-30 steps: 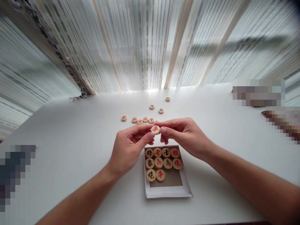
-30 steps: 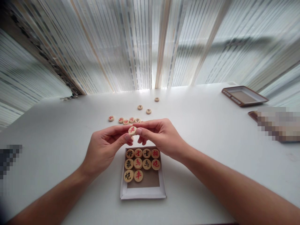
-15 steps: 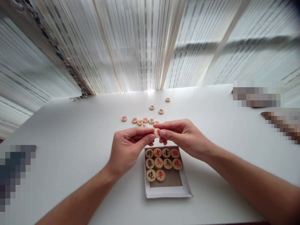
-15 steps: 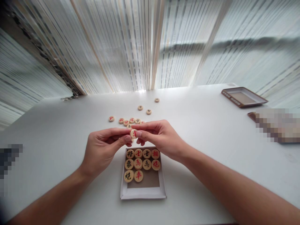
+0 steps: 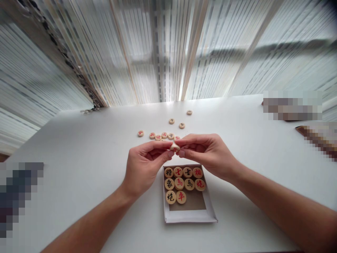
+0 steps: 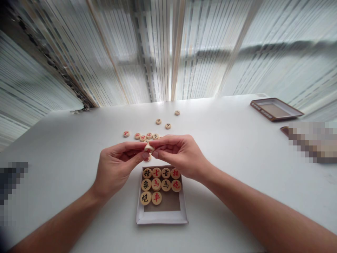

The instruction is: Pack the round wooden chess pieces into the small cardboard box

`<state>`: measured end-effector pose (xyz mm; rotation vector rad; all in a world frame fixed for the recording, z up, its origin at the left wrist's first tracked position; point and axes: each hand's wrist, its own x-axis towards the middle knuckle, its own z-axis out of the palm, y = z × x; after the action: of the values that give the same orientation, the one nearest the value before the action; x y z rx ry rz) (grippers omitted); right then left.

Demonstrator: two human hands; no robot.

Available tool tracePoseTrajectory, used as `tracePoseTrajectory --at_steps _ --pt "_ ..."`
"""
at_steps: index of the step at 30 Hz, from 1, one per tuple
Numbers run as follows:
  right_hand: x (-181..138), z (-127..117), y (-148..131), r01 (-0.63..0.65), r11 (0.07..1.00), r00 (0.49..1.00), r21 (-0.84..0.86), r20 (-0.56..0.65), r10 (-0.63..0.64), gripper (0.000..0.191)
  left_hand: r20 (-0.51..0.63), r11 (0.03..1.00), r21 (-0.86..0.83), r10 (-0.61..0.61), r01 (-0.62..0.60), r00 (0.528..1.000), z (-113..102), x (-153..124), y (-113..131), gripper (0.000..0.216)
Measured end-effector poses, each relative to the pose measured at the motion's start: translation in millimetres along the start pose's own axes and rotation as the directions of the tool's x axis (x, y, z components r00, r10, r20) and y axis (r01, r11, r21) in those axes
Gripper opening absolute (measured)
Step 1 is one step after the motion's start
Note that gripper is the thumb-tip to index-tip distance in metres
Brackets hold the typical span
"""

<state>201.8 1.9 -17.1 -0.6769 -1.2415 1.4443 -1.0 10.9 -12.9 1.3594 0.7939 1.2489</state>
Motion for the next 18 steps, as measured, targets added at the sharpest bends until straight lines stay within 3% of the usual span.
tracePoseTrajectory --at_steps 7,12,18 --pt "-0.1 0.5 -2.2 -0.019 0.997 1.000 -0.068 -0.017 0.017 0.032 0.034 0.998 -0.042 -0.041 0.042 0.999 0.6 0.4 2.1 0.028" --pt "-0.7 0.7 -3.6 -0.122 0.992 0.993 -0.015 -0.007 0.122 0.039 0.056 0.995 -0.025 -0.090 0.092 0.994 -1.4 0.9 3.5 0.027" --pt "0.0 1.8 -6.2 -0.126 0.989 0.992 -0.081 -0.009 0.126 0.034 0.068 0.997 0.002 -0.076 0.076 0.995 -2.6 1.2 0.9 0.019"
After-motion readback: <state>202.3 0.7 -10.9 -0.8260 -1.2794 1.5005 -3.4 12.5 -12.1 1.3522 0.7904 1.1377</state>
